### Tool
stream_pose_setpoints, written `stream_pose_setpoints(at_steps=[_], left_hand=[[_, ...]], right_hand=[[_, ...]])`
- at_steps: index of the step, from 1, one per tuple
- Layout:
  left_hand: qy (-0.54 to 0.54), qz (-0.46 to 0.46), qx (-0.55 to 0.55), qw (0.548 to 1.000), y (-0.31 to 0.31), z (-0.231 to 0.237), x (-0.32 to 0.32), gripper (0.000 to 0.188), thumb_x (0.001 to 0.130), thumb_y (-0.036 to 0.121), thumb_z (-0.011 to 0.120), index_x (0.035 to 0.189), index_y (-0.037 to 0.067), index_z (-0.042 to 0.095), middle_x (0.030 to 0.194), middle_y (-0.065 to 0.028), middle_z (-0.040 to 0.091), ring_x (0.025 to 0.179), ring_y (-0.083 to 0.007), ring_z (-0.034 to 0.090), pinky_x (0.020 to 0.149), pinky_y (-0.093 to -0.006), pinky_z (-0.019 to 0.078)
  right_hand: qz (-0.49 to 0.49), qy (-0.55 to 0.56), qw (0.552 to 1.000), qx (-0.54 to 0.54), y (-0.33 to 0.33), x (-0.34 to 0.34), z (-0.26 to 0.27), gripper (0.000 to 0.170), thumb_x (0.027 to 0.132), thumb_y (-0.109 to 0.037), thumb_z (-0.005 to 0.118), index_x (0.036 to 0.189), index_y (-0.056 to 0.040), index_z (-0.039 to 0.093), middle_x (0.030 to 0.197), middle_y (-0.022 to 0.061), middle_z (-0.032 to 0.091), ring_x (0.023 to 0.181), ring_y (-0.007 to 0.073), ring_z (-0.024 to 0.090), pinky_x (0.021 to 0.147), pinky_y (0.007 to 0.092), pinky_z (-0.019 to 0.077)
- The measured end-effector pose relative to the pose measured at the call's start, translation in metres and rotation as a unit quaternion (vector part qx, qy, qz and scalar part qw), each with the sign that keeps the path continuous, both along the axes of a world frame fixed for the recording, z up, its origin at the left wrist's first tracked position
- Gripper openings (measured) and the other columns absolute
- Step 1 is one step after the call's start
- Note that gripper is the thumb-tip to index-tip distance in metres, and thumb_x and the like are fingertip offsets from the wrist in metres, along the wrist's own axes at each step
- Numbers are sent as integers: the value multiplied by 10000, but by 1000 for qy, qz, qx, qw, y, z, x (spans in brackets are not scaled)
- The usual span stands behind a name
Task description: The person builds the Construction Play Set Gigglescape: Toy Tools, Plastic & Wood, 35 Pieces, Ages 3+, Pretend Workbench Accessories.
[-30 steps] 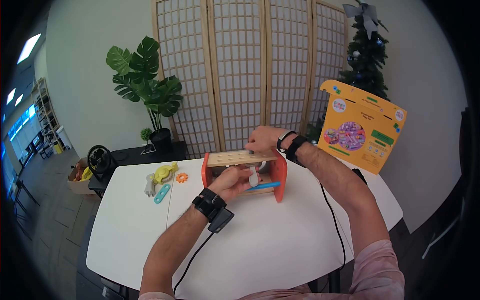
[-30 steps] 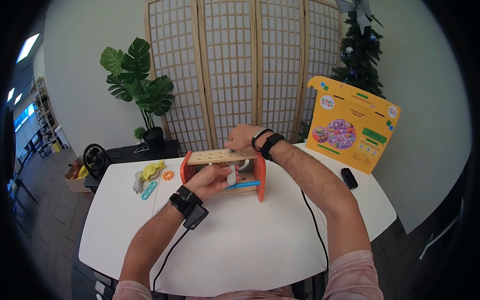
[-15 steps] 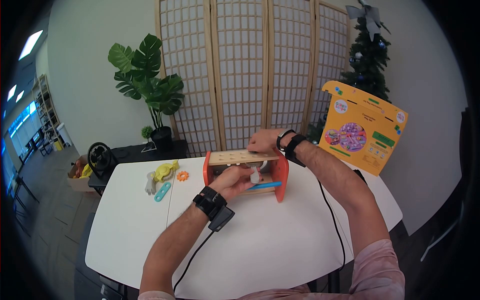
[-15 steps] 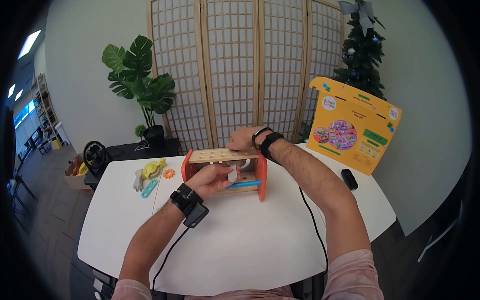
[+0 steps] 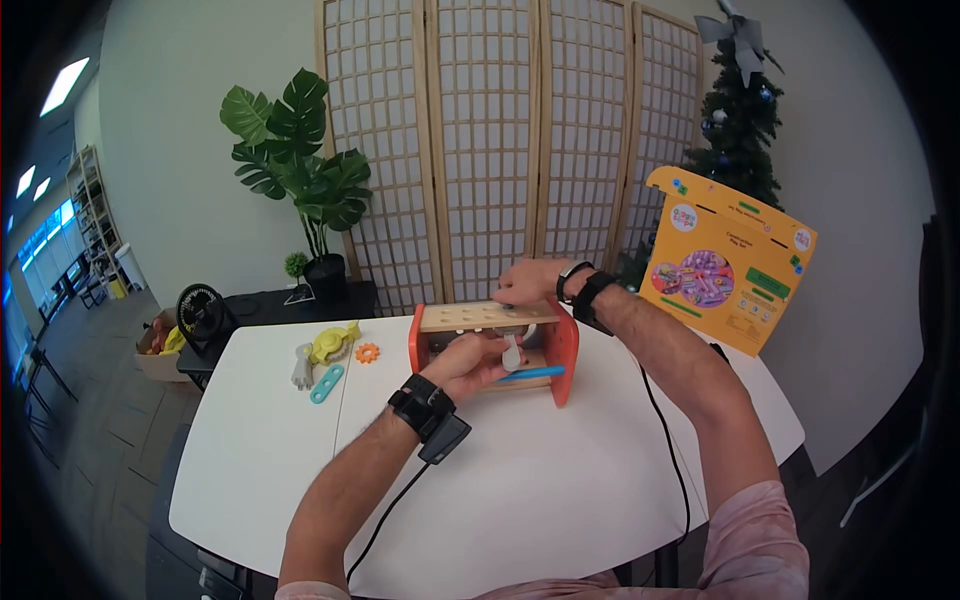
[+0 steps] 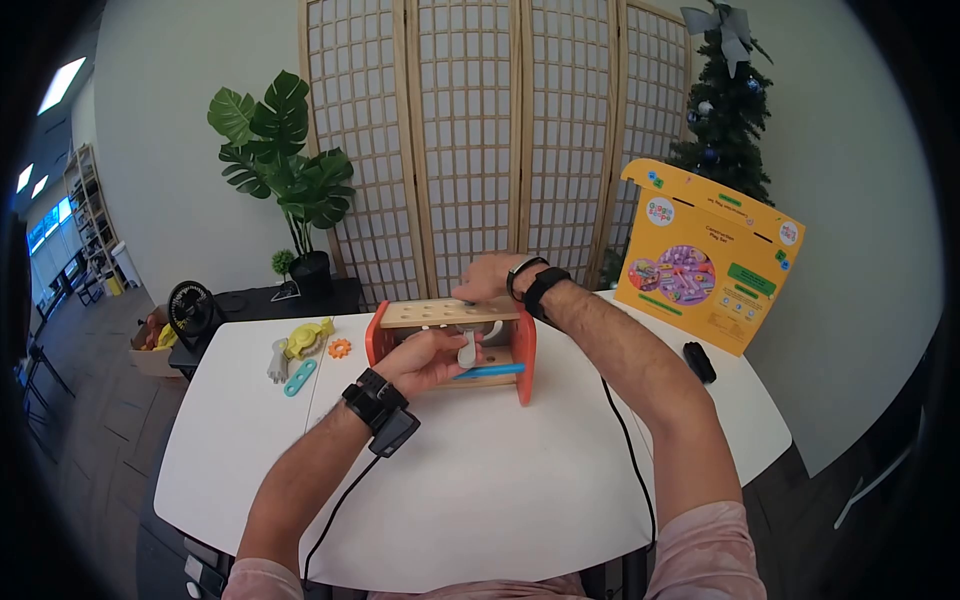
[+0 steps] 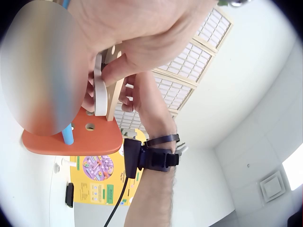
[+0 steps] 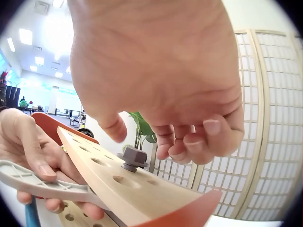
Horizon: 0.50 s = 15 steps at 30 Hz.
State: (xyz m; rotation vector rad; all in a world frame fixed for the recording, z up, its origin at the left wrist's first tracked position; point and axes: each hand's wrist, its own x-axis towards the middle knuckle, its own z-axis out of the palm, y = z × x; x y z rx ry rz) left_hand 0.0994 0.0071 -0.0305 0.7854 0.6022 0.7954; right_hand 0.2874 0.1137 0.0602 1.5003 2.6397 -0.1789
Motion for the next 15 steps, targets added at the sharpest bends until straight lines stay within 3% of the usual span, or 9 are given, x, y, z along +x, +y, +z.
stream_pose_setpoints(at_steps=[5,8,11,15], left_hand=[[4,11,14,1000,-3,2,1,344,1121,10,468,1460,-39,443,1357,-163,607,1138,-264,690,1058,-404,639],[9,11,10,1000,-2,3,1,343,1121,11,468,1460,-37,444,1360,-162,607,1140,-261,689,1061,-406,639],[1,15,13,1000,-4,3,1,310,1120,18,490,1422,-53,476,1315,-155,595,1132,-260,693,1061,-412,635],[1,11,7,1000,-2,2,0,344,1119,13,481,1458,-32,446,1360,-164,607,1129,-255,690,1058,-406,641]], right_hand=[[15,-40,999,-19,-6,-1,6,772,999,-672,436,1227,-29,799,1229,255,772,1195,427,717,1055,518,529],[-16,21,1000,-2,1,-2,-1,656,1009,-570,500,1190,-16,801,1172,267,779,1122,437,731,1013,500,552],[50,18,999,14,4,-1,-5,661,1008,-577,500,1149,-13,815,1133,263,787,1095,439,738,1001,501,557],[-7,-5,1000,17,-3,-4,2,646,1006,-561,497,1122,-17,825,1114,254,793,1083,442,741,996,501,562]])
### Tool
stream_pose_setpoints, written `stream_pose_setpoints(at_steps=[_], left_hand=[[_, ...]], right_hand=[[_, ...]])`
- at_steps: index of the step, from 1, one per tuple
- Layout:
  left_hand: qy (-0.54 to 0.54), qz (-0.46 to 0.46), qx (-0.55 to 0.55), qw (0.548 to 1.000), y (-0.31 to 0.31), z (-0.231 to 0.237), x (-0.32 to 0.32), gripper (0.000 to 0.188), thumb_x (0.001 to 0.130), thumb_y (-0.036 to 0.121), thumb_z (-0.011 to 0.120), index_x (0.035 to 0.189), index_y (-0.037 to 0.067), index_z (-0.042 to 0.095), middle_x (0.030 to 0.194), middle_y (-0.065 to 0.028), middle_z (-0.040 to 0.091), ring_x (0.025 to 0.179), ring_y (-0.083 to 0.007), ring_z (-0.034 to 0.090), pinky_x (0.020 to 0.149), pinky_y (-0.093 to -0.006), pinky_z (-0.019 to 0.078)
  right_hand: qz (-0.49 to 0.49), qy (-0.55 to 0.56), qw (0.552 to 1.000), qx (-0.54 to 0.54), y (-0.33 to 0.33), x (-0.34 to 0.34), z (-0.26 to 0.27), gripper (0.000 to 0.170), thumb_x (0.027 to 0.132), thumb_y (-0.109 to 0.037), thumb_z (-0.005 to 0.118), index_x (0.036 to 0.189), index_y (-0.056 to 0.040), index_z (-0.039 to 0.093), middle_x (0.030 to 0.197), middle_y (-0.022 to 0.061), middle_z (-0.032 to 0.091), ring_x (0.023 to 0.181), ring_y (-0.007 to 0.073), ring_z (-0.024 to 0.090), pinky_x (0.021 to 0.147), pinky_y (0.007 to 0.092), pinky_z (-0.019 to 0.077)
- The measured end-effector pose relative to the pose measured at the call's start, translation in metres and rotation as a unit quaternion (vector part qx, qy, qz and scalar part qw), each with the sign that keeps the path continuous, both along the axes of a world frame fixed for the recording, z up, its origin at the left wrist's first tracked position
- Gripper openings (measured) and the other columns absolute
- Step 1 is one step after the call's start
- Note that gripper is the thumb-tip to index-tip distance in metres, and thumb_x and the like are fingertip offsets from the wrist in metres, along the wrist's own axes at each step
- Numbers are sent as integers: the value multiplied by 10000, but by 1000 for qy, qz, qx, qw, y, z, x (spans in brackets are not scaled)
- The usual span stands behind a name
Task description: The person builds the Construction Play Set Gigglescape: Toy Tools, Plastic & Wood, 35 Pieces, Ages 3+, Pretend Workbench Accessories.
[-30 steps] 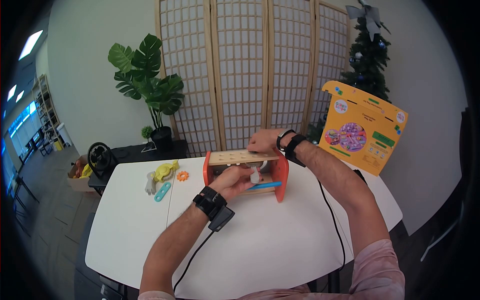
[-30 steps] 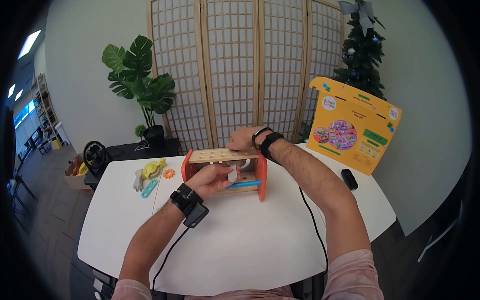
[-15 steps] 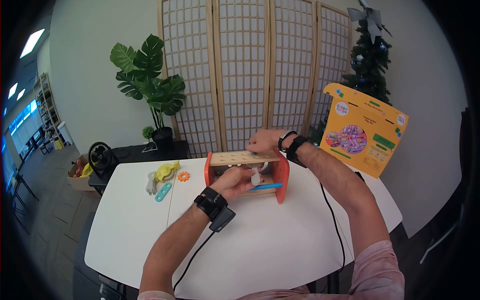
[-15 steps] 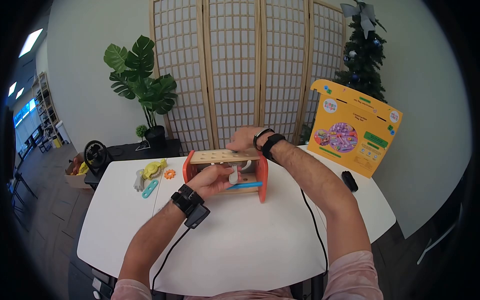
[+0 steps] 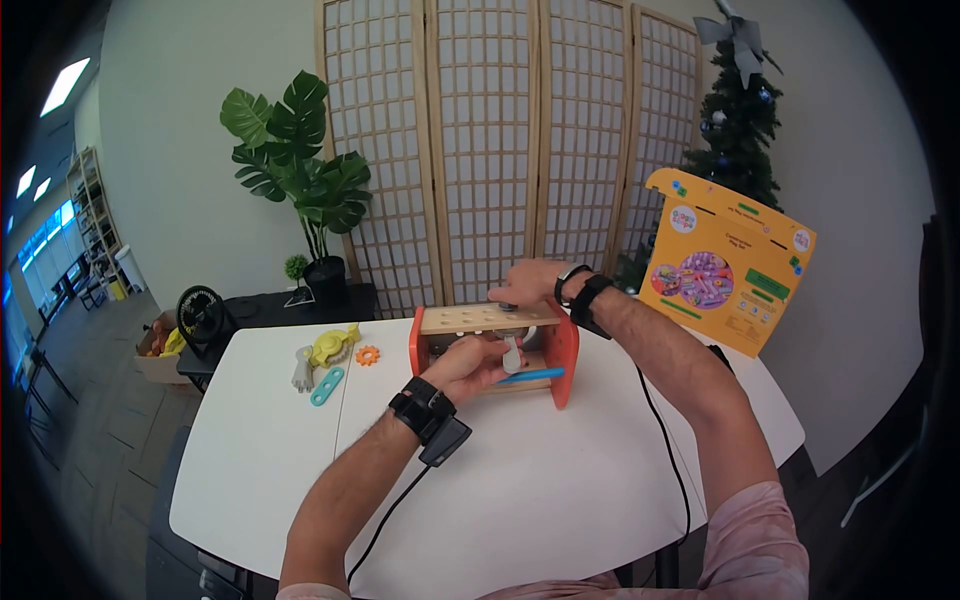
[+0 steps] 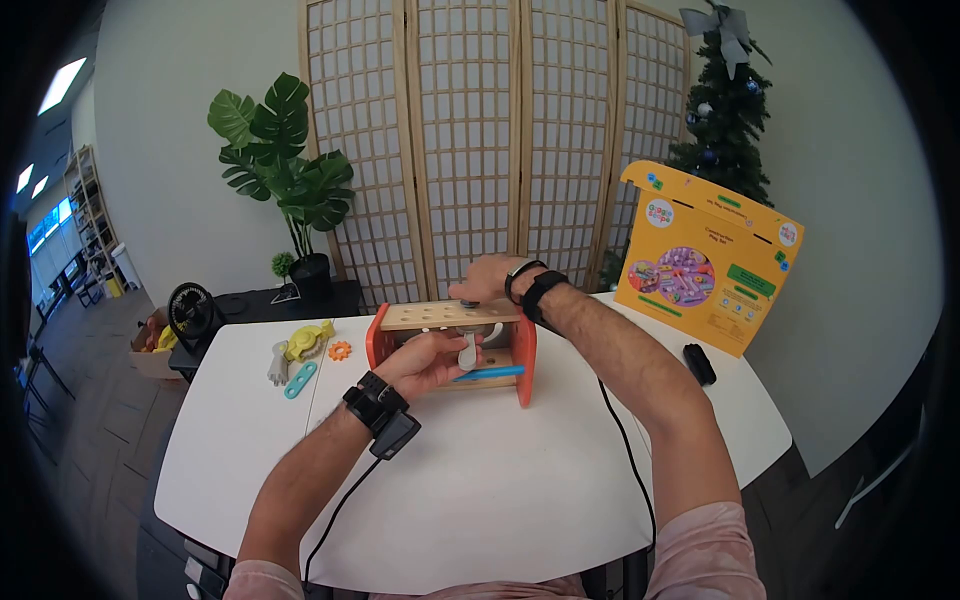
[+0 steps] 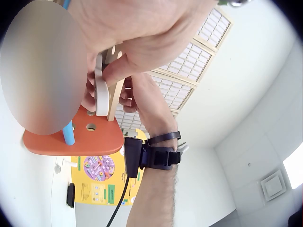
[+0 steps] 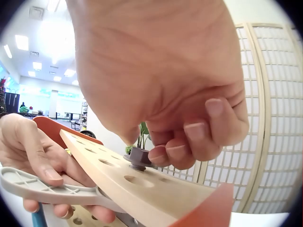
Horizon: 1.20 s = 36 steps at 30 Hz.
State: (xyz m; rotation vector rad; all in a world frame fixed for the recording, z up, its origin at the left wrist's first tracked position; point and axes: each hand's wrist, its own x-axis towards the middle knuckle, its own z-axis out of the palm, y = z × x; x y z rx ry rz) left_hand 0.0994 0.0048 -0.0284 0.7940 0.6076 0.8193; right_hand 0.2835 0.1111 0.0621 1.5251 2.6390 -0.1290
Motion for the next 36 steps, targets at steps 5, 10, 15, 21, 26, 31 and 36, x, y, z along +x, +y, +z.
stream_pose_setpoints(at_steps=[5,10,15,21,26,31,36], left_hand=[[-4,-5,-1,1000,1,-1,0,344,1117,10,488,1455,-34,446,1344,-162,609,1119,-254,688,1054,-408,643],[-5,-9,7,1000,3,-4,0,345,1116,8,489,1455,-39,444,1340,-161,609,1118,-254,690,1053,-405,642],[-3,-15,0,1000,3,-3,0,353,1116,7,487,1461,-49,435,1345,-160,604,1116,-253,691,1050,-398,643],[-8,-19,6,1000,5,-6,-1,362,1118,11,484,1471,-50,428,1353,-159,598,1127,-248,691,1050,-390,643],[1,-4,18,1000,0,-2,0,346,1121,19,485,1457,-55,446,1343,-157,604,1128,-249,694,1049,-381,643],[11,-6,14,1000,1,-2,0,343,1125,27,483,1455,-62,448,1337,-153,609,1134,-254,696,1056,-379,639],[0,-14,10,1000,3,-5,-1,356,1126,28,484,1467,-61,437,1339,-149,607,1141,-256,696,1064,-384,637]], right_hand=[[43,-10,999,-20,2,0,-3,650,1004,-567,492,1132,-23,825,1119,255,792,1078,440,741,992,496,564],[9,0,1000,-2,2,0,-4,646,1001,-557,498,1146,-14,816,1128,254,791,1087,438,739,1002,486,561],[16,-18,1000,-11,9,0,-8,673,999,-570,499,1129,12,810,1150,260,785,1104,444,733,1007,485,560],[35,3,999,-2,10,2,-13,707,982,-574,485,1123,44,799,1127,299,774,1108,467,733,1002,550,546],[1,-12,1000,-9,0,1,-2,725,991,-590,466,1122,40,801,1105,297,777,1086,468,739,993,552,550],[46,-14,999,-13,-1,5,-4,768,998,-636,434,1099,27,809,1085,294,777,1065,451,740,973,552,554],[26,5,999,-20,0,3,-8,782,1001,-651,419,1089,17,815,1091,292,778,1073,442,737,979,547,550]])
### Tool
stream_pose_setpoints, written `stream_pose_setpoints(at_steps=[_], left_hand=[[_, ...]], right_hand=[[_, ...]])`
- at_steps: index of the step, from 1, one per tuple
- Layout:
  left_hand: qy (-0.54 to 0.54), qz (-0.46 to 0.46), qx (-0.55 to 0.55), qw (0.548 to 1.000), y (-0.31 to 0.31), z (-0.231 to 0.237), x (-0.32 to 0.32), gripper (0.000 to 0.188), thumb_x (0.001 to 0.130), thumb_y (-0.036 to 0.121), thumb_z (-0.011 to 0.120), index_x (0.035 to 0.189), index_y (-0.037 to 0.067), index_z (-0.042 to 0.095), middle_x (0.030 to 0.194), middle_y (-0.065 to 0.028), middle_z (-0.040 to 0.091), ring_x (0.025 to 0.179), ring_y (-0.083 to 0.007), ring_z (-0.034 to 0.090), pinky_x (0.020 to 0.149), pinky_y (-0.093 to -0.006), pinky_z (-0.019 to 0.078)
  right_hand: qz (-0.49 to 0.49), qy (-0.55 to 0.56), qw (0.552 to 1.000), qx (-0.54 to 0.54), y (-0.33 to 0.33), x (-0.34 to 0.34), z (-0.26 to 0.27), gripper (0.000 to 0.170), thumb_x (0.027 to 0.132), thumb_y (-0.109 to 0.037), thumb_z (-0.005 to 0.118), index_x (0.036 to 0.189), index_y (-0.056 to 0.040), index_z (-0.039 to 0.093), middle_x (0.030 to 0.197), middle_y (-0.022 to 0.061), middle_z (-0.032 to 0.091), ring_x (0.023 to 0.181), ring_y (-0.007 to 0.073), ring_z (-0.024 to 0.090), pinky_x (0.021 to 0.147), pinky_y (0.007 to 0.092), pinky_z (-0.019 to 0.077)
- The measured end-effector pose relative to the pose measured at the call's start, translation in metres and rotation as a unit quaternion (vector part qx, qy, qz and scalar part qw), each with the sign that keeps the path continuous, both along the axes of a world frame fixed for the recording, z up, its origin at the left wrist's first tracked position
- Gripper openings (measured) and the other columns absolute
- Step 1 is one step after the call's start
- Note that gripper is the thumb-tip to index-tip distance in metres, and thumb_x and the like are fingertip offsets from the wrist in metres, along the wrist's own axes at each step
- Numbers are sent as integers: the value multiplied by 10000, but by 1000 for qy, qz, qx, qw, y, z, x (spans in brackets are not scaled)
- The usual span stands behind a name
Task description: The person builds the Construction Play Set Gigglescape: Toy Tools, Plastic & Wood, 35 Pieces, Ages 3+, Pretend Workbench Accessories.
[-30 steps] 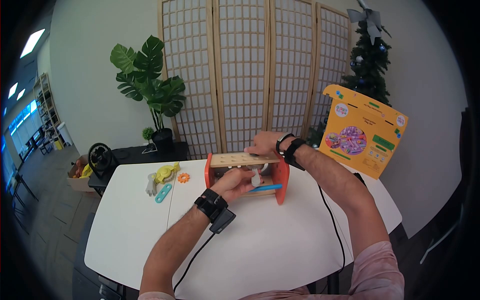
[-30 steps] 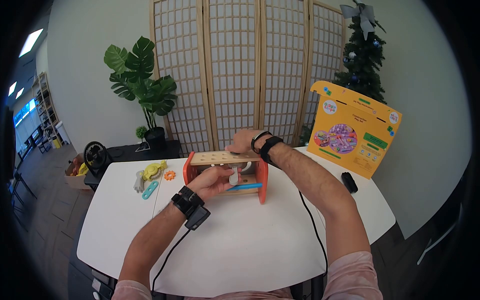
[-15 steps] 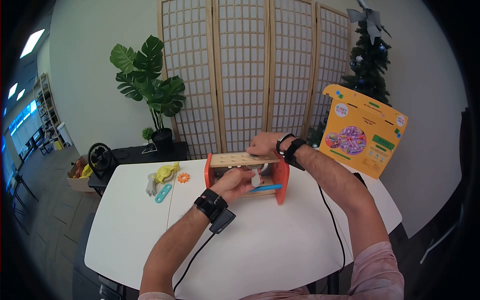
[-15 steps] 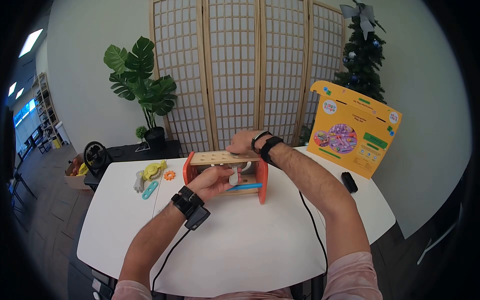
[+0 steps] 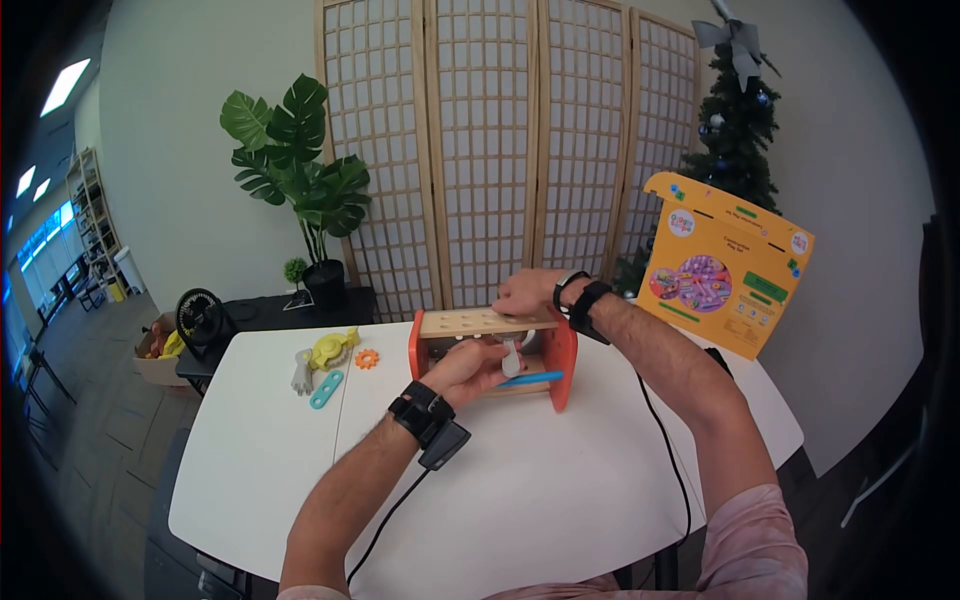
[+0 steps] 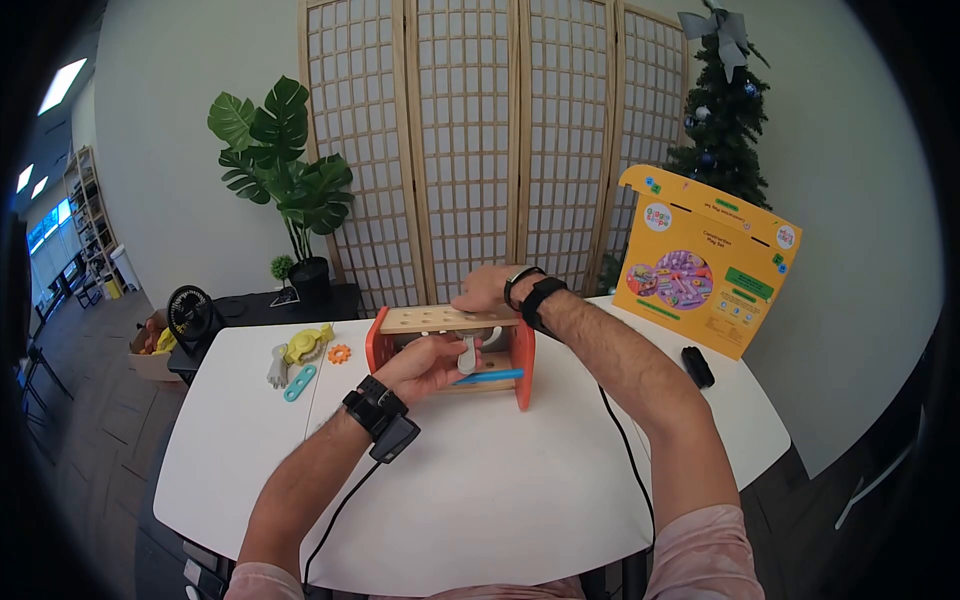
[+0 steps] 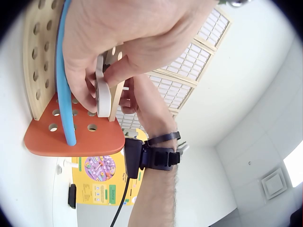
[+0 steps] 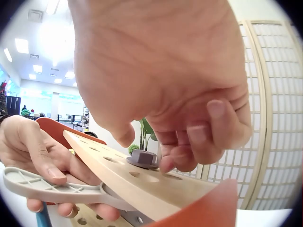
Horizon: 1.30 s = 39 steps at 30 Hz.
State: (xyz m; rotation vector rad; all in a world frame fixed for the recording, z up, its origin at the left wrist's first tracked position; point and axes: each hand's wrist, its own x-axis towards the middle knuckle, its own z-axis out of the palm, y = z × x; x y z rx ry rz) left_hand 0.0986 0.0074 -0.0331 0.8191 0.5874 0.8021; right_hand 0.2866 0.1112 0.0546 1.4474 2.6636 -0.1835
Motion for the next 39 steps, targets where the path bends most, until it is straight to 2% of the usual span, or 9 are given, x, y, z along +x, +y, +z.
stream_pose_setpoints(at_steps=[5,7,11,17,19,22,28,31,39], left_hand=[[7,-1,13,1000,-1,1,0,362,1125,24,480,1472,-65,432,1355,-155,598,1145,-254,693,1070,-390,636],[7,3,10,1000,-2,2,0,361,1125,25,482,1471,-66,436,1355,-156,598,1148,-255,692,1071,-391,635],[5,5,6,1000,-2,2,1,354,1123,26,487,1463,-67,449,1351,-157,597,1153,-256,689,1074,-392,633],[6,-4,8,1000,-1,1,0,357,1122,27,489,1465,-65,448,1350,-152,595,1151,-253,690,1075,-386,631],[8,-1,10,1000,-1,1,0,359,1122,29,490,1466,-64,447,1351,-151,596,1151,-253,690,1074,-385,631],[10,2,15,1000,-2,2,0,362,1122,31,493,1467,-64,446,1352,-151,599,1152,-253,692,1074,-384,632],[11,6,14,1000,-3,2,0,366,1121,33,495,1469,-67,442,1351,-153,604,1156,-255,695,1071,-384,636],[15,7,15,1000,-3,3,0,365,1122,33,494,1469,-68,442,1345,-154,605,1156,-256,696,1069,-383,639],[10,6,13,1000,-4,3,1,347,1125,35,491,1453,-74,457,1315,-154,604,1151,-247,695,1066,-378,641]], right_hand=[[-3,-23,1000,16,0,0,2,784,1005,-658,411,1091,7,819,1095,274,783,1071,439,737,974,543,548],[-9,11,1000,-5,1,-1,3,778,1006,-657,417,1091,0,824,1095,271,785,1078,441,739,976,541,553],[5,-8,999,-30,3,-3,3,761,1002,-647,431,1089,-3,829,1090,284,784,1096,445,740,997,537,555],[-30,-20,999,25,-1,-4,3,706,975,-589,494,1113,23,818,1122,287,783,1123,457,733,1024,535,552],[9,-19,1000,-11,-2,-3,5,702,975,-584,505,1129,28,812,1142,289,781,1126,459,734,1021,538,554],[-24,-23,999,-5,-5,-5,9,700,977,-587,500,1132,21,811,1142,296,777,1119,460,736,1014,539,556],[12,-25,1000,1,4,-2,0,718,984,-602,480,1120,18,814,1117,293,779,1097,458,742,992,539,564],[-18,-34,999,11,7,-3,-2,736,985,-617,467,1118,18,814,1111,294,778,1085,456,743,983,540,565],[-9,-14,1000,2,-5,-4,5,733,973,-607,476,1117,29,811,1102,292,781,1098,448,741,991,532,555]])
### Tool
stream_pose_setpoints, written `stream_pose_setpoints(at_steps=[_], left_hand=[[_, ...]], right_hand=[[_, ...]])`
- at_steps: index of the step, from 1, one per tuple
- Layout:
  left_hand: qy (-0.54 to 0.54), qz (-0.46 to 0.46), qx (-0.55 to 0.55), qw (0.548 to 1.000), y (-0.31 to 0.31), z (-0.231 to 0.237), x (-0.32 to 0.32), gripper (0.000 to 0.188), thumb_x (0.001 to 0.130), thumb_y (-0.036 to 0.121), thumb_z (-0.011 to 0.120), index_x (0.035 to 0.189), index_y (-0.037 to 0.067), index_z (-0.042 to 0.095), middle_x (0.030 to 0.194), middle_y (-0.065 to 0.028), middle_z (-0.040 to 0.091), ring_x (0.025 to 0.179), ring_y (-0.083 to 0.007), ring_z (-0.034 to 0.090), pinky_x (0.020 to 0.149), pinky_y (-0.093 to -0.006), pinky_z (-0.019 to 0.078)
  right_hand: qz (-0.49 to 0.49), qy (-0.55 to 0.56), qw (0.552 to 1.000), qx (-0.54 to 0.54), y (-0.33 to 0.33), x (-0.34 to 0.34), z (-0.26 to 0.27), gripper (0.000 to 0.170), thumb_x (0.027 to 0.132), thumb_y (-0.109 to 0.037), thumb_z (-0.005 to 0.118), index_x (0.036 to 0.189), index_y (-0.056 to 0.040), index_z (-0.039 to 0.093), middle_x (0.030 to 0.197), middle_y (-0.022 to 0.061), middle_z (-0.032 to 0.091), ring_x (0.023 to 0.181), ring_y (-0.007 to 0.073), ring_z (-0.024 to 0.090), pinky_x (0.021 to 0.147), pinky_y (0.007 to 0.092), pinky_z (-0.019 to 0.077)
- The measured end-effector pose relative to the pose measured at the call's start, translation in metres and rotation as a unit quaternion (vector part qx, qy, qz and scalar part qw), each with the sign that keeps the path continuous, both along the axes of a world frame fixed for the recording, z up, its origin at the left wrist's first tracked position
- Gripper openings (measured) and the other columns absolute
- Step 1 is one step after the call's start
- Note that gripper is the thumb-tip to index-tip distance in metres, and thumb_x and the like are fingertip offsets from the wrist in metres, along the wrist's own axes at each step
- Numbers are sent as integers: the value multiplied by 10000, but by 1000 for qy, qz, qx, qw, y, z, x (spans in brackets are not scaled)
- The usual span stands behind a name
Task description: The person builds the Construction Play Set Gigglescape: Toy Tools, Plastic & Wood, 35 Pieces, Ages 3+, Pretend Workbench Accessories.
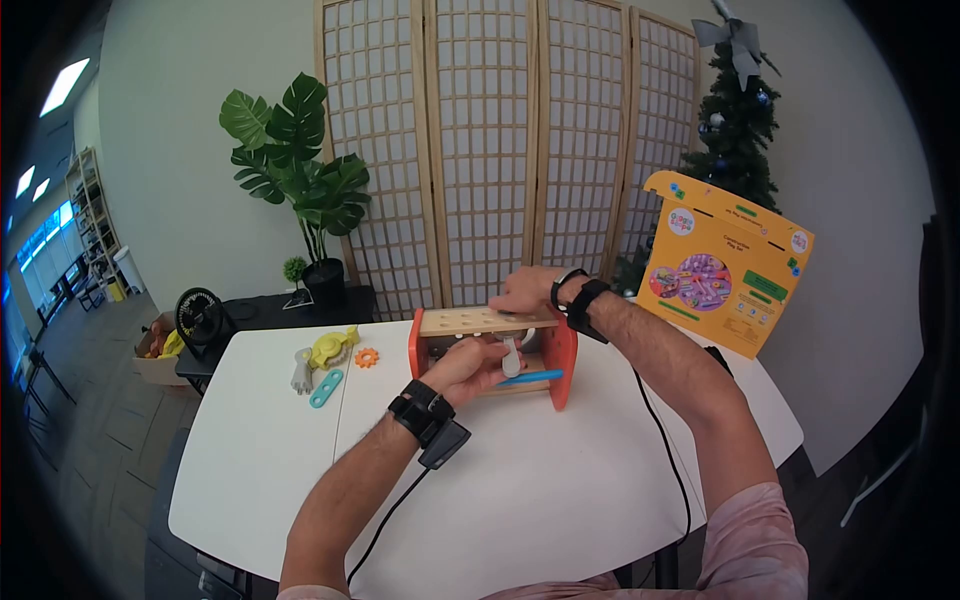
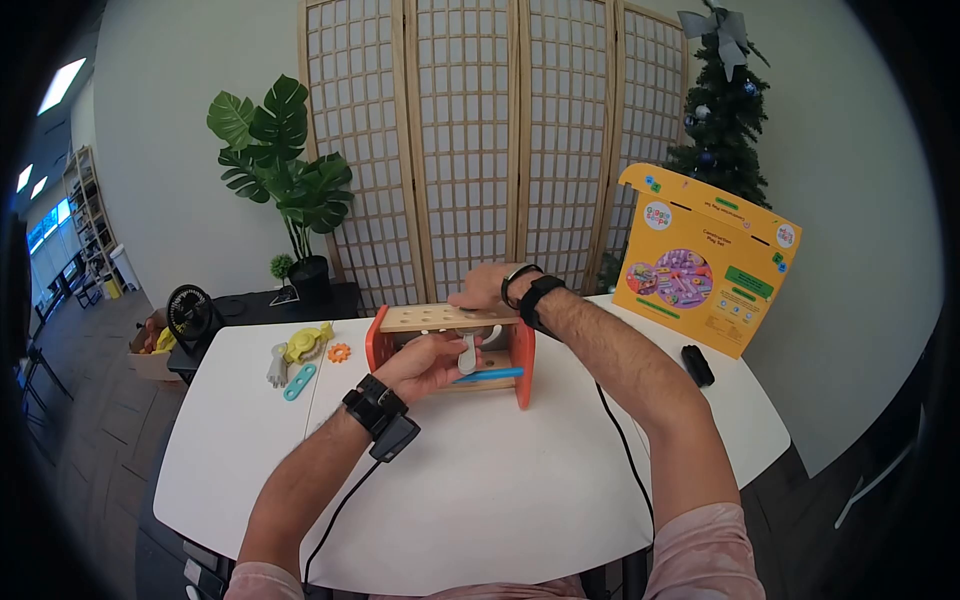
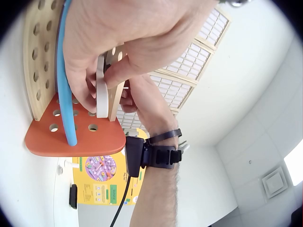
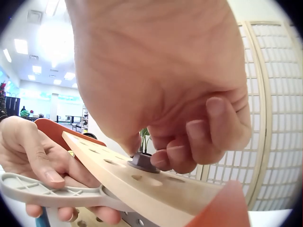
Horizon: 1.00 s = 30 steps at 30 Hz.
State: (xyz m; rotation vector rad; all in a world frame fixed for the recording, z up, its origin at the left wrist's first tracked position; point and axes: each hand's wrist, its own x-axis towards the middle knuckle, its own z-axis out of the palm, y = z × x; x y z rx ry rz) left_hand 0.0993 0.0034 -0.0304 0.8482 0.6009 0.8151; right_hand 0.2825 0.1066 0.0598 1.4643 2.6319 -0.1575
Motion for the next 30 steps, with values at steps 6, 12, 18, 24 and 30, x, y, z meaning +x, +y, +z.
stream_pose_setpoints(at_steps=[6,12,18,24,30], left_hand=[[4,-5,-4,1000,0,1,-1,341,1129,42,492,1446,-79,461,1311,-155,599,1150,-242,693,1073,-371,640],[9,2,-1,1000,-2,3,0,340,1131,50,496,1443,-83,464,1306,-156,599,1154,-242,692,1078,-373,637],[6,-1,1,1000,-1,1,0,344,1130,47,500,1443,-92,469,1293,-161,600,1156,-250,692,1082,-386,631],[13,-6,6,1000,1,0,-1,339,1131,54,502,1437,-92,483,1260,-162,609,1151,-250,693,1083,-382,628],[14,-5,-1,1000,1,0,-1,341,1132,59,504,1440,-86,486,1265,-154,612,1154,-245,697,1079,-372,629]], right_hand=[[6,-14,1000,-14,5,-1,-2,738,974,-605,479,1154,34,802,1146,294,777,1117,453,737,1003,537,550],[22,-21,1000,-2,16,2,-9,770,988,-641,454,1164,21,806,1151,289,778,1113,452,738,1012,541,552],[9,-32,999,-14,13,-1,-5,779,988,-642,450,1151,31,807,1145,290,779,1111,454,738,1016,539,550],[16,-11,1000,9,5,0,-2,724,974,-597,475,1083,30,821,1084,281,788,1085,456,743,983,542,555],[17,-8,1000,-12,3,1,1,686,959,-580,497,1080,9,827,1074,281,786,1074,458,743,973,542,560]])
